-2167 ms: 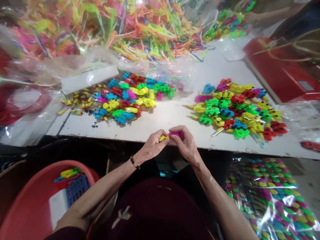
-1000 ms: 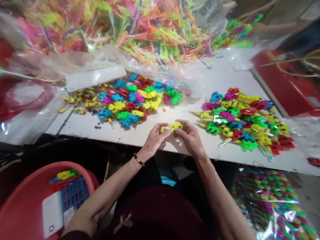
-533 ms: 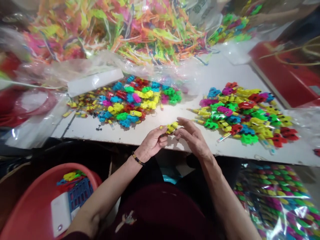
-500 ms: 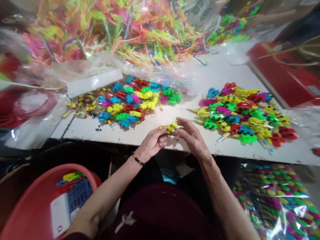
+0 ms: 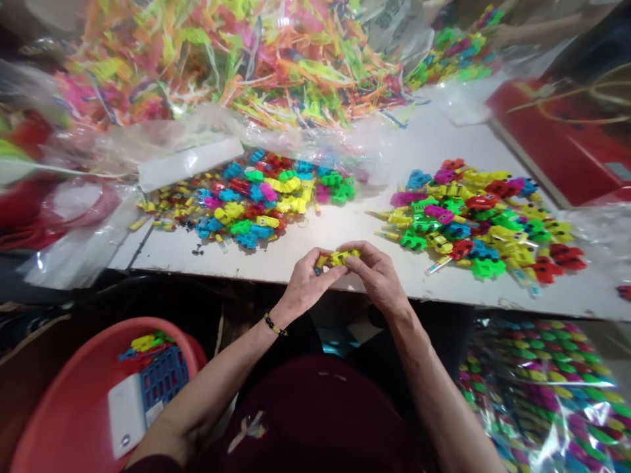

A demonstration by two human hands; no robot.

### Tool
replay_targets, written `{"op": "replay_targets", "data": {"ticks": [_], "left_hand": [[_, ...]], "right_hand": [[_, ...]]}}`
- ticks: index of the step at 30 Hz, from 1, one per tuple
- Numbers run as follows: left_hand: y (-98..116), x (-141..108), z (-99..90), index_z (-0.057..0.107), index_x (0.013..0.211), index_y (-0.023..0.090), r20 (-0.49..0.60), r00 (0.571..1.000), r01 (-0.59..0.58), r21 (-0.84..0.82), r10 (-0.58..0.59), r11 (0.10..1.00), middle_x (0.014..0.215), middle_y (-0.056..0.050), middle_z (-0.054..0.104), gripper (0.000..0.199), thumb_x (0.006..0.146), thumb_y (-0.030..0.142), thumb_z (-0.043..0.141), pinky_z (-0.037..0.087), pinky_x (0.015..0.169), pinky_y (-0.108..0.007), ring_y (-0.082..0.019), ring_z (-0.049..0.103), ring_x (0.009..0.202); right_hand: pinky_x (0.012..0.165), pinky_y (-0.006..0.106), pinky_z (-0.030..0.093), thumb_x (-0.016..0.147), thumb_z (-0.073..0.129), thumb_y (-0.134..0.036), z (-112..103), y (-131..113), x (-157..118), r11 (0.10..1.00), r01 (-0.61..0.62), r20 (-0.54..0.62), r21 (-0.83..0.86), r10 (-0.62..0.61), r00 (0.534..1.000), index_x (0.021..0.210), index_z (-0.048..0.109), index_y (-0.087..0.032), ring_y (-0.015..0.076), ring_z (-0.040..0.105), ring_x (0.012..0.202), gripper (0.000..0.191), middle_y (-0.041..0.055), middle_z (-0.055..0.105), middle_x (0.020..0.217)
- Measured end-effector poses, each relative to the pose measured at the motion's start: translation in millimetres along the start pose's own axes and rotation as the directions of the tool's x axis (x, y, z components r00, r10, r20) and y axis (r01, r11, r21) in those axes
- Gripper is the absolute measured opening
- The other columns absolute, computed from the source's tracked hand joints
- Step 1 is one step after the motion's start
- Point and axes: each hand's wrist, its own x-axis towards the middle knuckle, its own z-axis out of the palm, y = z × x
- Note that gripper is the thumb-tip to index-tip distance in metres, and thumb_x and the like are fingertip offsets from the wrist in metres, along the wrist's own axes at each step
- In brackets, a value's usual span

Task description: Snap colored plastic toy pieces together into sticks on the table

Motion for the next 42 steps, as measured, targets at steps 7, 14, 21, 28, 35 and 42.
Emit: {"op": "replay_targets", "data": {"ticks": [7, 14, 21, 28, 35, 42], "left_hand": [[7.0, -1.5, -0.9, 0.064, 0.109, 0.016, -0.036, 0.999, 0.002, -0.05, -0.004, 0.999, 0.081, 0.002, 0.062, 0.039, 0.078, 0.035, 0.079, 0.041, 0.057, -0.02, -0.008, 0.052, 0.065], [14.4, -2.6, -5.2, 0.059, 0.093, 0.016, 0.029, 0.998, 0.057, -0.075, -0.055, 0.996, 0.075, 0.003, 0.061, 0.029, 0.076, 0.029, 0.079, 0.039, 0.055, -0.019, -0.007, 0.054, 0.063], [12.0, 0.2, -12.7, 0.058, 0.107, 0.018, 0.094, 0.989, 0.12, -0.071, -0.113, 0.99, 0.083, 0.003, 0.06, 0.048, 0.071, 0.035, 0.086, 0.035, 0.049, -0.019, -0.006, 0.052, 0.058], [12.4, -4.4, -14.3, 0.051, 0.101, 0.019, 0.227, 0.97, 0.122, -0.119, -0.092, 0.985, 0.083, 0.002, 0.061, 0.043, 0.081, 0.046, 0.078, 0.034, 0.054, -0.02, -0.006, 0.047, 0.059], [8.0, -10.6, -18.5, 0.058, 0.102, 0.019, 0.349, 0.934, 0.115, -0.087, -0.078, 0.99, 0.072, 0.005, 0.047, 0.036, 0.095, 0.055, 0.059, 0.027, 0.053, -0.022, -0.006, 0.037, 0.055], [19.2, -18.6, -17.2, 0.063, 0.098, 0.019, 0.336, 0.941, -0.024, 0.195, -0.044, 0.981, 0.072, 0.003, 0.048, 0.031, 0.098, 0.049, 0.054, 0.03, 0.057, -0.025, -0.011, 0.04, 0.061]], "right_hand": [[0.092, 0.037, 0.056, 0.09, 0.073, -0.045, 9.7, 0.8, -8.3, 0.996, 0.043, -0.011, 0.074, -0.042, 0.999, 0.114, 0.072, -0.027, 0.0195, 0.066, 0.092, 0.031, 0.0031, 0.07, 0.104], [0.079, 0.035, 0.059, 0.084, 0.08, -0.037, 15.9, 4.8, -8.6, 0.989, 0.103, -0.08, 0.102, -0.095, 0.992, 0.102, 0.076, -0.026, 0.0173, 0.065, 0.08, 0.022, 0.0013, 0.065, 0.095], [0.082, 0.037, 0.06, 0.08, 0.077, -0.062, 2.8, -4.6, -3.4, 0.988, -0.04, 0.097, 0.152, 0.026, 0.995, 0.128, 0.067, -0.029, 0.0222, 0.067, 0.096, 0.059, 0.0072, 0.065, 0.129], [0.076, 0.035, 0.061, 0.085, 0.073, -0.059, 1.6, -2.7, -2.5, 0.988, -0.134, 0.048, 0.075, 0.131, 0.99, 0.104, 0.073, -0.024, 0.0177, 0.067, 0.074, 0.04, 0.0017, 0.07, 0.084], [0.072, 0.034, 0.061, 0.083, 0.078, -0.055, -4.2, -11.9, -11.3, 0.962, -0.184, 0.13, 0.199, 0.161, 0.978, 0.107, 0.071, -0.024, 0.017, 0.067, 0.075, 0.04, 0.0024, 0.069, 0.091], [0.069, 0.033, 0.055, 0.086, 0.075, -0.048, -13.2, -32.9, -14.4, 0.995, -0.038, 0.131, -0.095, 0.051, 0.99, 0.103, 0.076, -0.023, 0.0159, 0.061, 0.068, 0.031, 0.0024, 0.07, 0.083]]}}
